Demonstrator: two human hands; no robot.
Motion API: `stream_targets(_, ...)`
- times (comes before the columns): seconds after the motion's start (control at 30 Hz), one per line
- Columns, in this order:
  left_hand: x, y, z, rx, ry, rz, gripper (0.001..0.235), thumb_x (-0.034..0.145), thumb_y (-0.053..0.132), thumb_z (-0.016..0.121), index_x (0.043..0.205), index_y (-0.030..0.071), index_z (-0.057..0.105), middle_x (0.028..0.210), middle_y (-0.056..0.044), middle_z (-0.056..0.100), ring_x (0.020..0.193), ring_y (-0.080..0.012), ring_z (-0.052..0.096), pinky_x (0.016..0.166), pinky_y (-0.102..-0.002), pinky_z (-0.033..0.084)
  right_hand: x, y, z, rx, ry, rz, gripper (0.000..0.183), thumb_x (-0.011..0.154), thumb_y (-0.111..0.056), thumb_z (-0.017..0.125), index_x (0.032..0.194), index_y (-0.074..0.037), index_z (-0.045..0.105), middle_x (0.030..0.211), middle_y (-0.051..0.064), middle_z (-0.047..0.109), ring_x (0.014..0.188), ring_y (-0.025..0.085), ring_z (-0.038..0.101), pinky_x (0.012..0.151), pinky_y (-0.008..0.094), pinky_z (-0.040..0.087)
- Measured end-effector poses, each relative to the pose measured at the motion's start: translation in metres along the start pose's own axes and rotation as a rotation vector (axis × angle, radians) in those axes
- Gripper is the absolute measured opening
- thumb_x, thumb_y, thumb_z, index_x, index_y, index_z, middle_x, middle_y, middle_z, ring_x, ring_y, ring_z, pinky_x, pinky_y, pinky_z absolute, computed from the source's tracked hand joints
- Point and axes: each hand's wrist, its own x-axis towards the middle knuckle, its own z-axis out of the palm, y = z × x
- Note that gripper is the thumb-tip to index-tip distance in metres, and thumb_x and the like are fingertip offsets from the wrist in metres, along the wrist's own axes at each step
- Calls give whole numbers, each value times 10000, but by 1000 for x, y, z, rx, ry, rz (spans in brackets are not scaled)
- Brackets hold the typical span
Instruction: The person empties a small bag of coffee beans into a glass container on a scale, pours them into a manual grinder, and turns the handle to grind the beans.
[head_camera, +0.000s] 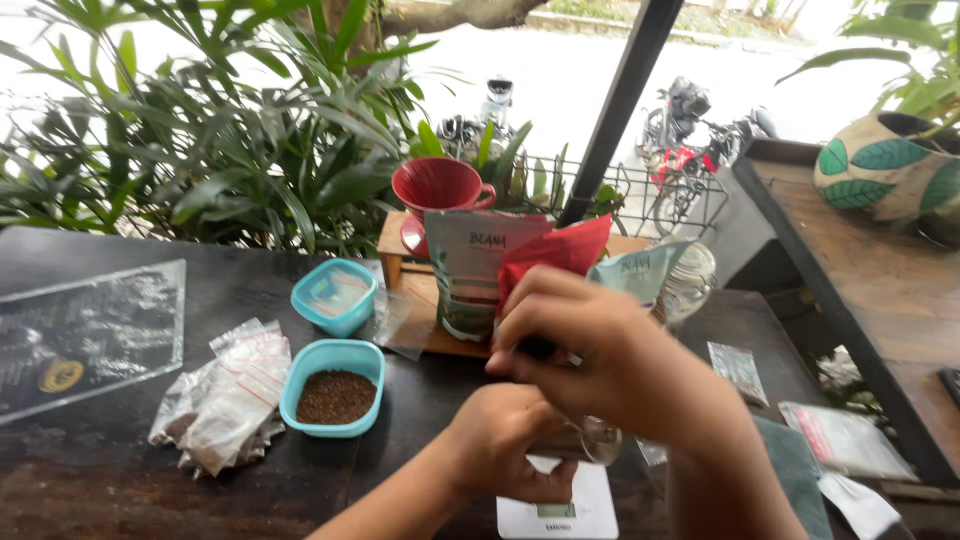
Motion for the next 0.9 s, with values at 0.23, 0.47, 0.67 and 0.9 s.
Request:
stream_targets(0.23, 1, 1, -4, -85, 169, -60, 672, 914, 92, 685, 1540, 49, 445, 1227, -184, 754, 969, -371, 773, 852, -417, 633, -49, 52, -76, -286, -90, 460, 152, 1023, -293, 772, 1020, -172, 863, 919, -63, 739, 788, 100, 677, 687, 285, 505)
stream_targets(0.47, 53, 4, -5, -167, 188, -411, 608, 905, 114, 633, 1493, 121, 480, 952, -67, 691, 658, -177, 499, 667, -334, 440, -103, 7, -89, -199, -474, 436, 125, 1093, -416, 743, 1124, -295, 737, 1085, -76, 742, 893, 132, 777, 814, 292, 608)
stream_targets(0.67, 43, -14, 24, 72, -14, -282, 391, 1074, 268, 591, 1443, 161, 521, 912, -149, 722, 694, -398, 670, 623, -470, 475, -47, -12, -42, -6, -317, 16, 80, 1150, -145, 617, 1106, -109, 673, 1206, 97, 606, 1055, 248, 708, 934, 355, 571)
stream_targets(0.9, 21, -11, 9, -138, 166, -105, 528, 1091, 608, 652, 1184, 88, 624, 908, -70, 676, 687, -246, 616, 659, -380, 509, -44, 30, -70, -207, -14, 202, 176, 1043, -89, 695, 1213, -114, 732, 1219, 48, 704, 1082, 185, 744, 953, 308, 551)
